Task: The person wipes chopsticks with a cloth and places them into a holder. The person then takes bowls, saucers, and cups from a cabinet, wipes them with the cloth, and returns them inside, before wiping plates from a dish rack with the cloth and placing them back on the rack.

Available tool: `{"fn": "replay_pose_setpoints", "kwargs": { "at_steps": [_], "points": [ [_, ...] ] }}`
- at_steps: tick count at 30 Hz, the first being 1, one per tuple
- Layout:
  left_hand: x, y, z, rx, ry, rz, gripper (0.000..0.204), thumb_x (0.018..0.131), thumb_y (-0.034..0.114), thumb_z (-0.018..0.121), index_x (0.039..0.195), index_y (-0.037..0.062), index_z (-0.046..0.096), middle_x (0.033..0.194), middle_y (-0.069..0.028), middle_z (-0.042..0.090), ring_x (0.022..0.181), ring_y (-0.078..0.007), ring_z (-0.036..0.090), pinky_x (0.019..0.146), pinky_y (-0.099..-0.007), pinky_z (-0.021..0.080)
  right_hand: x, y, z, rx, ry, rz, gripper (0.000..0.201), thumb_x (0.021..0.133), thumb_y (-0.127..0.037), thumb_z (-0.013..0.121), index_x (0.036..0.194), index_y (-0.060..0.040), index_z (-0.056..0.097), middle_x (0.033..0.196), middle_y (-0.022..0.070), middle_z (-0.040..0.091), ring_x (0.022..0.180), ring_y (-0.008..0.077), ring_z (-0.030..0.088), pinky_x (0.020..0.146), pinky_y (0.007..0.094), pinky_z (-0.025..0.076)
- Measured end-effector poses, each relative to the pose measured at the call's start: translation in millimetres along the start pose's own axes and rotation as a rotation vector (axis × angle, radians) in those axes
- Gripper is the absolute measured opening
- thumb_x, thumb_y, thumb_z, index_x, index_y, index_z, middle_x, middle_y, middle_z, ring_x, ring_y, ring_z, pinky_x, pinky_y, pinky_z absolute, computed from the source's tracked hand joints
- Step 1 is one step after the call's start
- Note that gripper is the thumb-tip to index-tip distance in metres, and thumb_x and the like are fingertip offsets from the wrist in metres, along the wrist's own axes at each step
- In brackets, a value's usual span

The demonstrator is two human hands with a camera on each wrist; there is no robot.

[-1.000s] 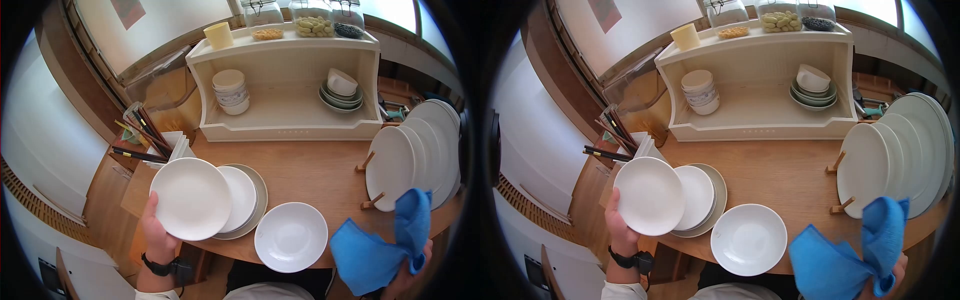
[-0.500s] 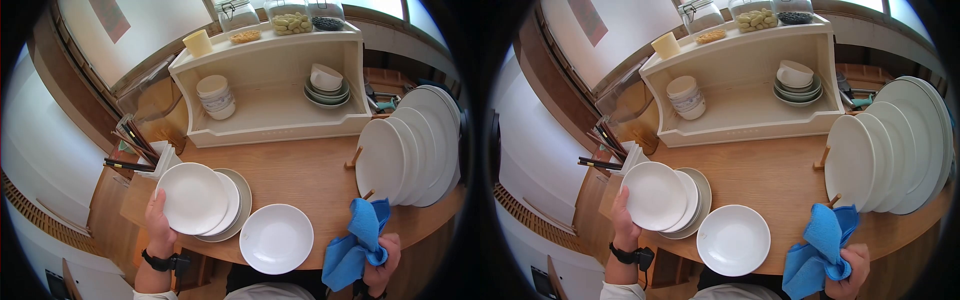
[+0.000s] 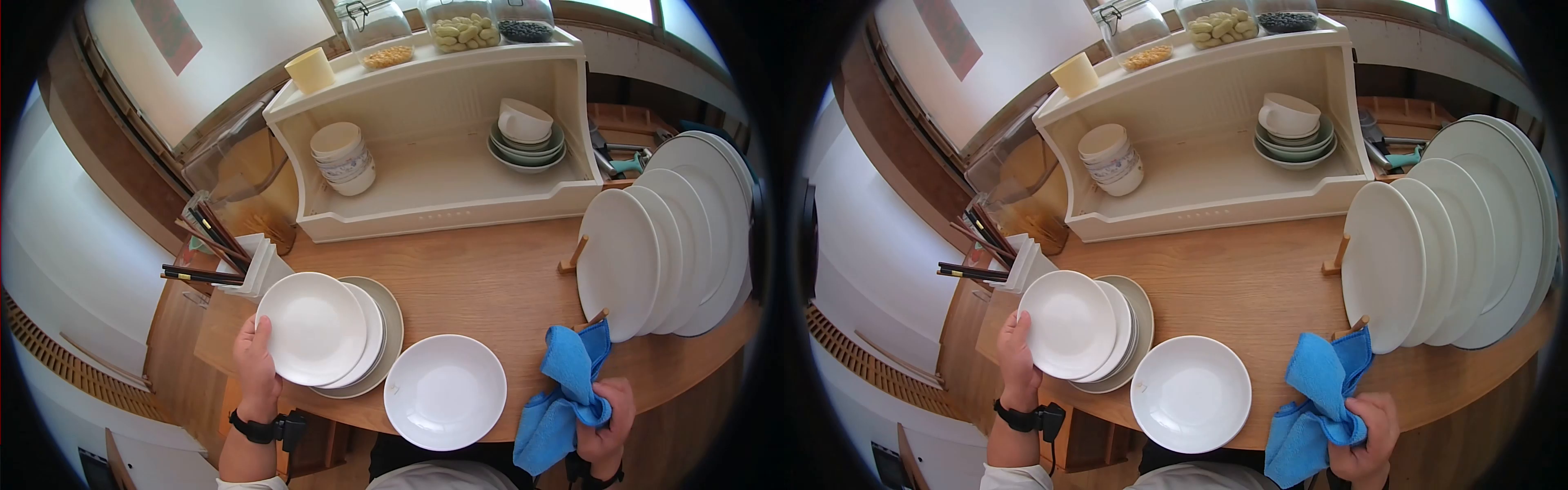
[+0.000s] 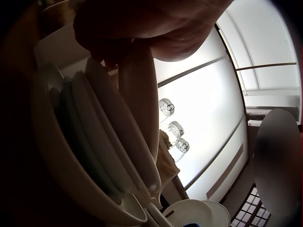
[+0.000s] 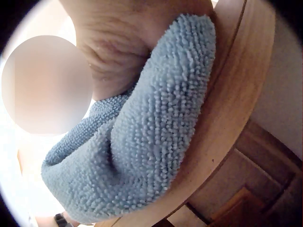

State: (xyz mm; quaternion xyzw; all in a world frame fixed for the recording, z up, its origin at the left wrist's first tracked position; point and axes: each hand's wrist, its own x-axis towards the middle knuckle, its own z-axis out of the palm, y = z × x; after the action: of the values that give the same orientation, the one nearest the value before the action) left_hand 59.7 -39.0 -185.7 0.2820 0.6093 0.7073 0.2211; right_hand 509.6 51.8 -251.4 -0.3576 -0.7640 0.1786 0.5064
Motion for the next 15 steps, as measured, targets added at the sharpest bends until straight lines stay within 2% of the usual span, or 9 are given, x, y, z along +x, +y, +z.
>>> {"fn": "replay_pose_setpoints", "kwargs": {
  "at_steps": [1, 7, 15],
  "points": [
    [0, -2, 0, -0.002, -0.002, -0.002, 0.026, 0.1, 0.017, 0.051, 0.114, -0.0034, 0.059, 0.102, -0.0106, 0.068, 0.089, -0.0148, 0.065, 0.08, -0.0275, 0.052, 2, 1, 1, -0.009, 0.006, -0.027, 0.035, 0.07, -0.007, 0.068, 0.104, -0.0004, 0.059, 0.083, 0.0182, 0.06, 0.069, 0.0282, 0.058, 0.06, 0.0344, 0.047],
    [0, -13, -1, 0.02, -0.04, -0.075, 0.031, 0.1, 0.013, 0.048, 0.122, -0.0076, 0.057, 0.107, -0.0133, 0.067, 0.092, -0.0166, 0.066, 0.082, -0.028, 0.052, 3, 0, 1, -0.021, -0.01, -0.004, 0.034, 0.071, -0.008, 0.067, 0.103, 0.0004, 0.059, 0.083, 0.0182, 0.06, 0.069, 0.0288, 0.058, 0.06, 0.0349, 0.047],
    [0, -20, 7, 0.017, -0.095, -0.092, 0.037, 0.099, 0.009, 0.046, 0.132, -0.0091, 0.049, 0.121, -0.0156, 0.061, 0.105, -0.0191, 0.062, 0.092, -0.03, 0.049, 3, -2, 3, -0.016, -0.004, -0.005, 0.035, 0.07, -0.008, 0.067, 0.104, 0.0006, 0.059, 0.084, 0.0185, 0.061, 0.07, 0.0293, 0.058, 0.061, 0.0355, 0.048]
  ]
}}
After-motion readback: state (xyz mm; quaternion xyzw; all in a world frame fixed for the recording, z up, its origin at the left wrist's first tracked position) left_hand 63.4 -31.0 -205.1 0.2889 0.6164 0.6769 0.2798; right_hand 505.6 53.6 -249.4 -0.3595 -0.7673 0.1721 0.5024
